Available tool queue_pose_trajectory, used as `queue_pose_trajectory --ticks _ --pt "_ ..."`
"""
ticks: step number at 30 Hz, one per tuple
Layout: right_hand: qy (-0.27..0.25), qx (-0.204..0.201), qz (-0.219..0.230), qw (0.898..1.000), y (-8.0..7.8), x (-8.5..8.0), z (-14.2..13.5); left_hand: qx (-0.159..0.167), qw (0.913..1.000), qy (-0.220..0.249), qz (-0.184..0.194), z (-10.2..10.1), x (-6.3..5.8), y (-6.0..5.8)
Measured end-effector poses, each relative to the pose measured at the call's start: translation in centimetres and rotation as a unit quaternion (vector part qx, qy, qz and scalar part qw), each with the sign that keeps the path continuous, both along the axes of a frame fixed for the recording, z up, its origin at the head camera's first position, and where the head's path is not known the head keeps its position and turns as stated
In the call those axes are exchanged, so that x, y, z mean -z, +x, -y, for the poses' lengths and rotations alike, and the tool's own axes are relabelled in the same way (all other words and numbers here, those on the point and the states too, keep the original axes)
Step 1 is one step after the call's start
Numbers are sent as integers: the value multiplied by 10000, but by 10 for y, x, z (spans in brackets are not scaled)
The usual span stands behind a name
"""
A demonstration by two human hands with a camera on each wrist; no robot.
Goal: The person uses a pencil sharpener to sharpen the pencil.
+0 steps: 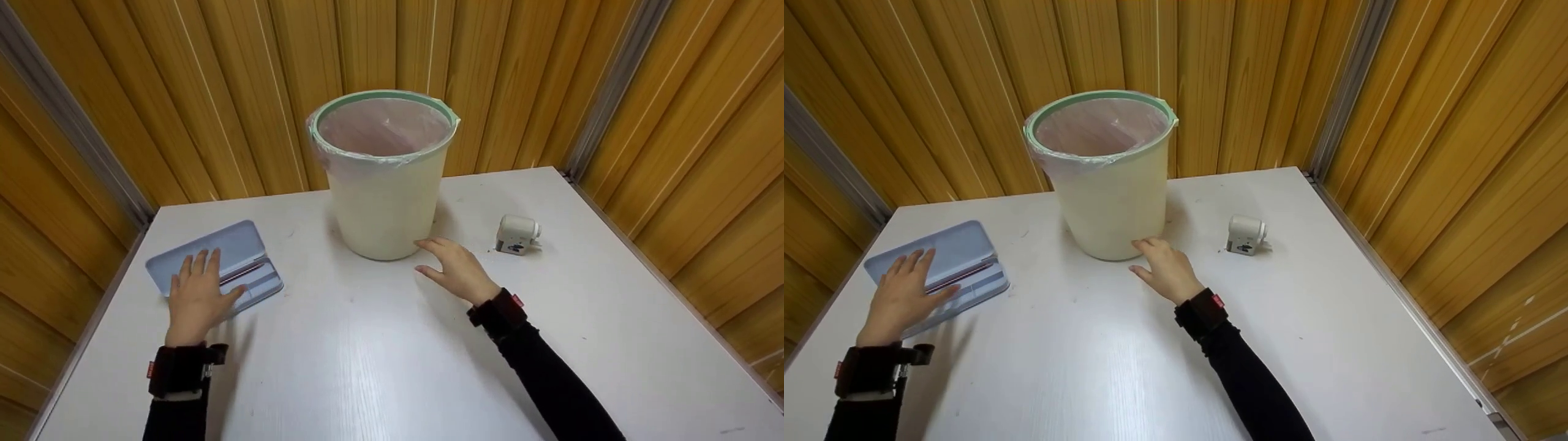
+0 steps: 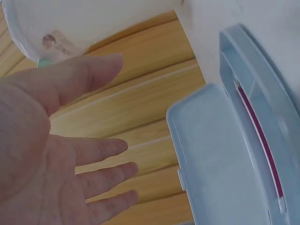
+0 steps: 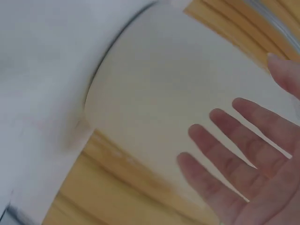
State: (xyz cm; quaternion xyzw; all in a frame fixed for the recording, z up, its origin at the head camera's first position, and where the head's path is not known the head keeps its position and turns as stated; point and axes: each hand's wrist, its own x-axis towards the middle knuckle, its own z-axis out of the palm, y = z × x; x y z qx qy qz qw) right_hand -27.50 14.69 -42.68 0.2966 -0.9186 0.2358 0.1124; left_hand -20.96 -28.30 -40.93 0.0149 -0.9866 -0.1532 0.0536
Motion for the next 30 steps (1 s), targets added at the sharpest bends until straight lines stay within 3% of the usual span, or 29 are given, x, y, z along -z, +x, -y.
queue_pose_trajectory --ticks 9,15,20,24,30 --pt "-176 -999 -38 9948 -17 22 78 -676 9926 440 903 66 5 13" --pt "-164 -1313 510 9899 -36 36 119 -967 9830 790 1344 91 17 18" --pt "-368 -1190 1110 9860 -42 47 154 -835 9780 959 1655 101 23 16" --pt "-629 -808 1563 9824 -44 53 181 -759 9749 1102 1779 107 28 11" --pt "-888 -621 2305 9670 -36 51 215 -733 9717 1270 1853 108 34 5"
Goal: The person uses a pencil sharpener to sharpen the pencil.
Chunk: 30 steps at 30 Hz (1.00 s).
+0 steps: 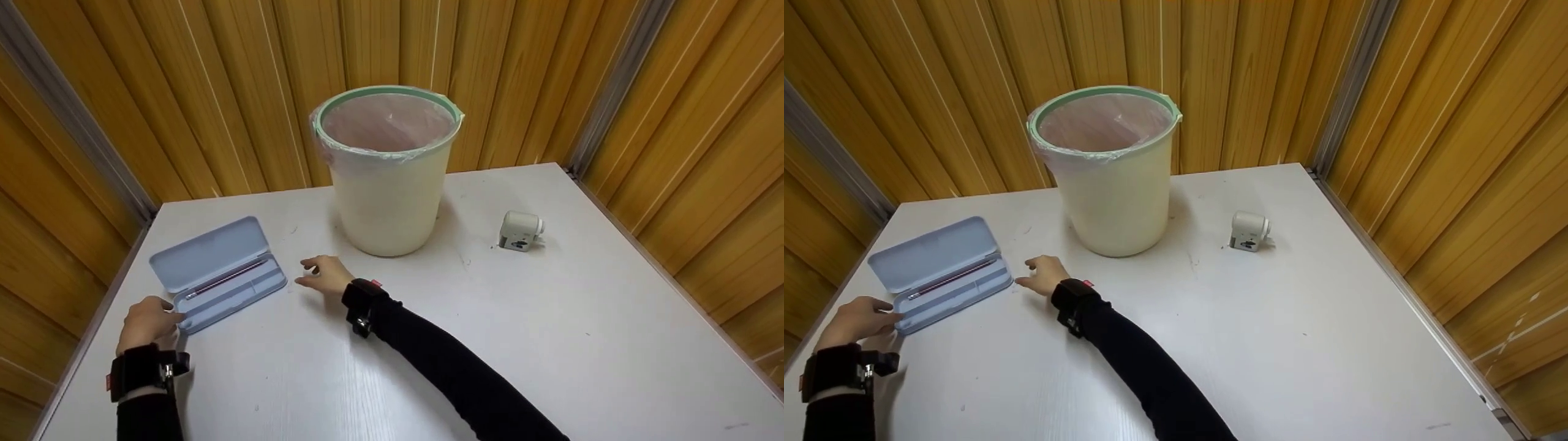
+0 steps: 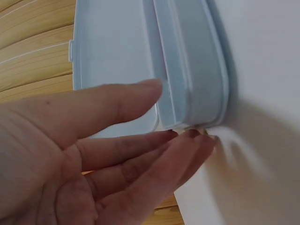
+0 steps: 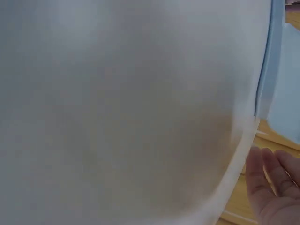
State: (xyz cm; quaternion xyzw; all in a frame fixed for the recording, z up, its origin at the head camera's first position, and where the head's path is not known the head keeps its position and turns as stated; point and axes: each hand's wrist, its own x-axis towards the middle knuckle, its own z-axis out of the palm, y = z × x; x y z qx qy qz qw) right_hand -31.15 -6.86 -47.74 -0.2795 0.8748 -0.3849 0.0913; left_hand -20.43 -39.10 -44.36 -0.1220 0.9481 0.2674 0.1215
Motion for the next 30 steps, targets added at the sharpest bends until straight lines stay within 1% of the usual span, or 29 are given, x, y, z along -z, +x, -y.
queue_pose_trajectory --ticks 4,7,10,13,16,20,24,30 --pt "243 -36 477 9986 7 -6 20 -180 9996 1 -202 -3 6 -2" --pt "384 -65 617 9973 11 -8 30 -263 9989 -54 -374 -4 10 -4" --pt "478 -189 511 9974 12 -8 36 -303 9985 -108 -437 -4 12 -4" --pt "481 -213 262 9983 12 -5 39 -273 9983 -169 -492 -3 12 -4" --pt "367 -65 148 9992 11 -3 40 -229 9983 -204 -496 -3 10 -5" --pt "249 170 270 9992 9 -2 38 -177 9989 -196 -393 -6 8 -5" --pt "346 349 315 9983 9 -3 34 -66 9996 -133 -252 -9 6 -5" --pt "416 549 88 9976 7 -5 28 183 9998 -54 -29 -14 1 -4"
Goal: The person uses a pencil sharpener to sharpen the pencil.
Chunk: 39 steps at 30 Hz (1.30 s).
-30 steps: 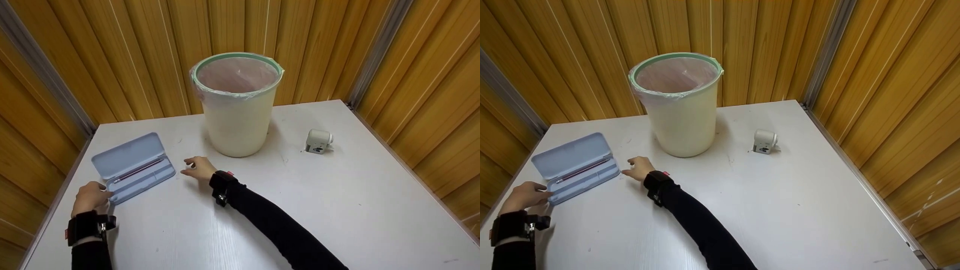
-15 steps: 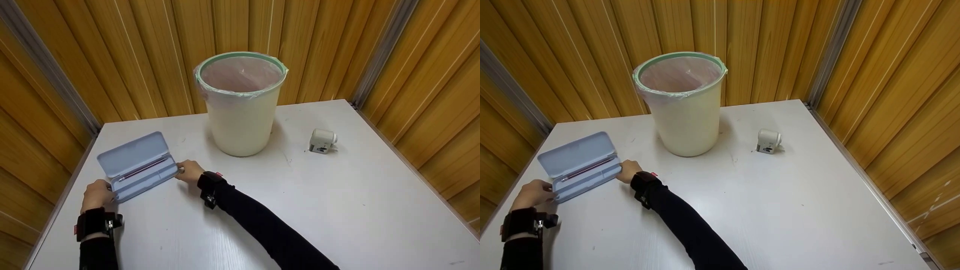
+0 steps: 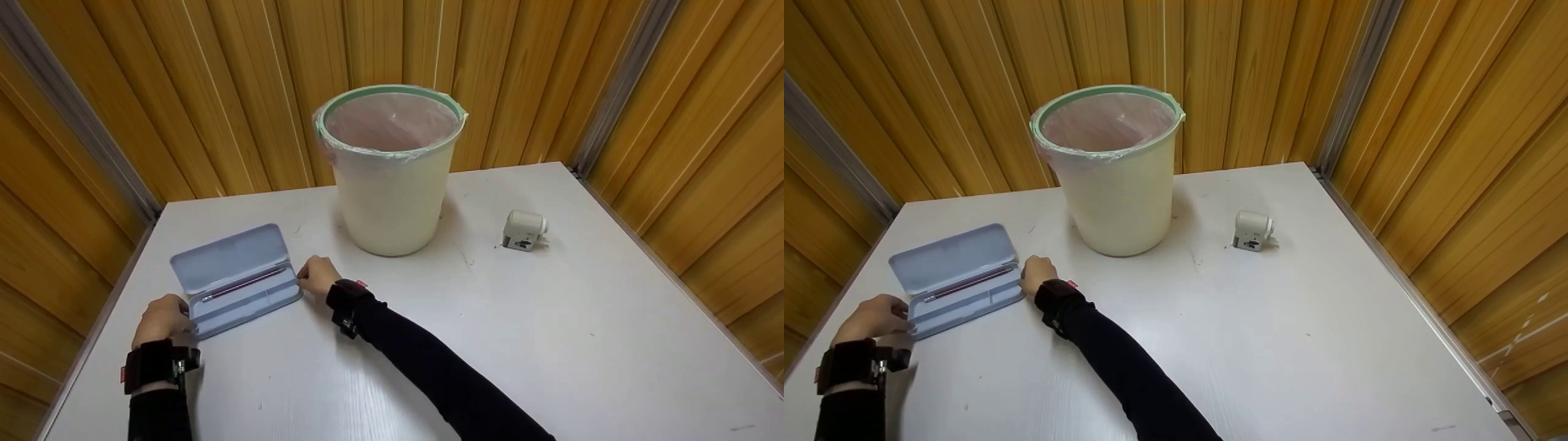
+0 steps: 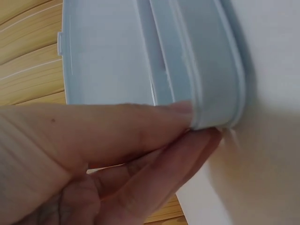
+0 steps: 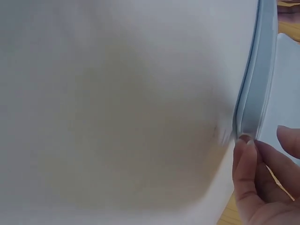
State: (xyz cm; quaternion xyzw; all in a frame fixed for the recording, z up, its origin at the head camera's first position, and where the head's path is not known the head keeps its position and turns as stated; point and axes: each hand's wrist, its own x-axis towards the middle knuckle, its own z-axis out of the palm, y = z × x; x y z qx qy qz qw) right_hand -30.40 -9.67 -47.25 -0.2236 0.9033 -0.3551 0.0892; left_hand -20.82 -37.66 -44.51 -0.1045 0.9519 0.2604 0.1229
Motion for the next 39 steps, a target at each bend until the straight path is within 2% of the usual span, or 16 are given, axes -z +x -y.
queue_pose_trajectory --ticks 10,18,24,33,39 --pt "731 168 -291 9968 -3 0 -12 447 9980 98 438 -17 -6 3" --pt "1470 7 -829 9857 11 -8 -31 580 9968 53 556 -36 -8 1" --pt "1742 -45 -1025 9793 20 -9 -58 782 9962 127 351 -59 -8 -3" --pt "1578 64 -967 9827 26 -7 -114 1290 9913 235 -106 -99 -1 -12" --pt "1494 309 -1016 9831 34 -5 -151 1419 9884 333 -432 -130 8 -17"
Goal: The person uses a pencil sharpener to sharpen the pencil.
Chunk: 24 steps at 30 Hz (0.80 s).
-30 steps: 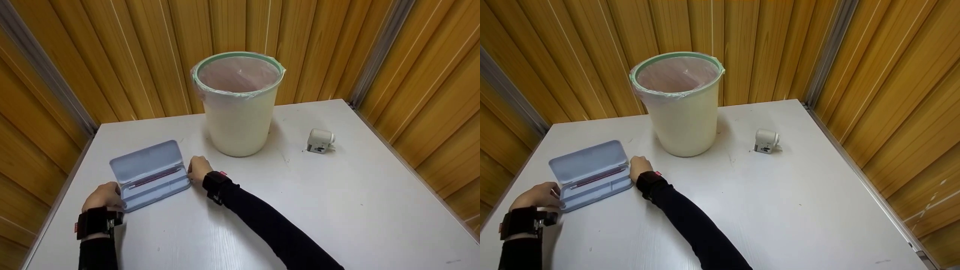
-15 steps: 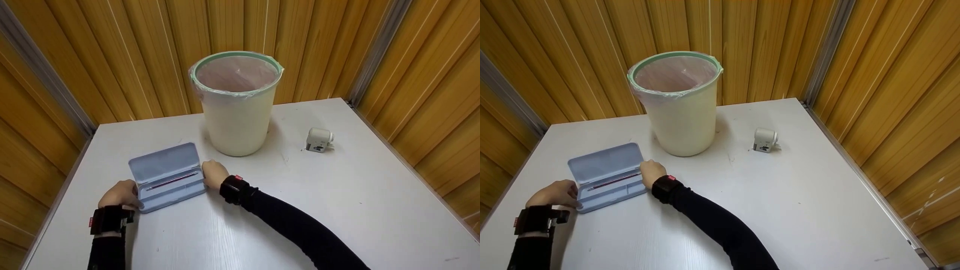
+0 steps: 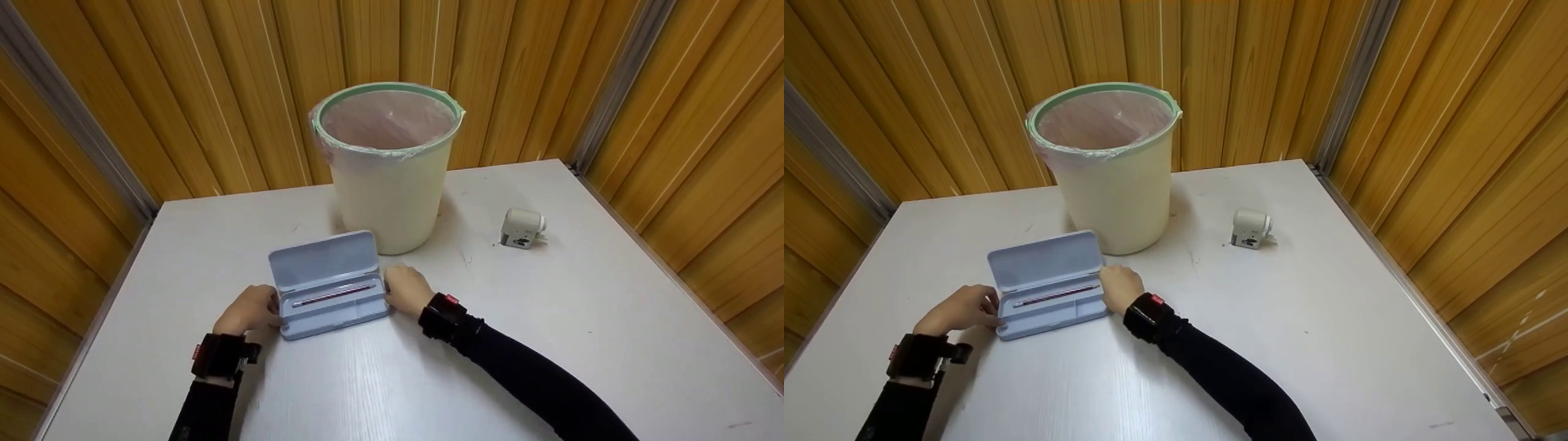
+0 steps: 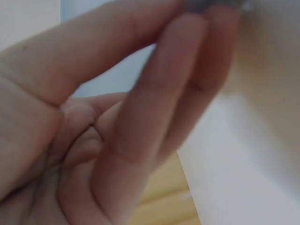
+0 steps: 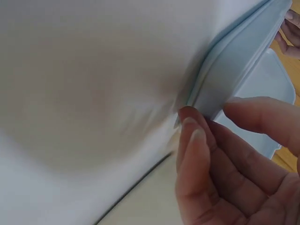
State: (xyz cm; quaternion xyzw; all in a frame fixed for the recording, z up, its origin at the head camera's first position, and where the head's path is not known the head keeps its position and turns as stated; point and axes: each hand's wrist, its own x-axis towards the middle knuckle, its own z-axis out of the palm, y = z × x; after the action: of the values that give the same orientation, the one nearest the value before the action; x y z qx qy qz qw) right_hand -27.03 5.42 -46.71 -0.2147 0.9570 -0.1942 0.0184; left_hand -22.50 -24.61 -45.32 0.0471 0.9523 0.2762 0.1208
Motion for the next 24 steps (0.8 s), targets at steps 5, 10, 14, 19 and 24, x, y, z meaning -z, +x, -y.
queue_pose_trajectory --ticks 5,10,14,19,24 --pt "-65 150 -91 9998 6 2 -26 -2 9994 93 -323 -25 7 0" --pt "-28 355 -140 9993 9 2 -49 -104 9970 182 -743 -50 14 -1" --pt "54 502 -113 9987 12 0 -64 -66 9947 270 -986 -67 17 0" --pt "148 623 -24 9979 16 -1 -79 96 9942 288 -1033 -83 18 5" --pt "246 573 -83 9980 20 0 -88 225 9940 243 -1045 -91 19 12"
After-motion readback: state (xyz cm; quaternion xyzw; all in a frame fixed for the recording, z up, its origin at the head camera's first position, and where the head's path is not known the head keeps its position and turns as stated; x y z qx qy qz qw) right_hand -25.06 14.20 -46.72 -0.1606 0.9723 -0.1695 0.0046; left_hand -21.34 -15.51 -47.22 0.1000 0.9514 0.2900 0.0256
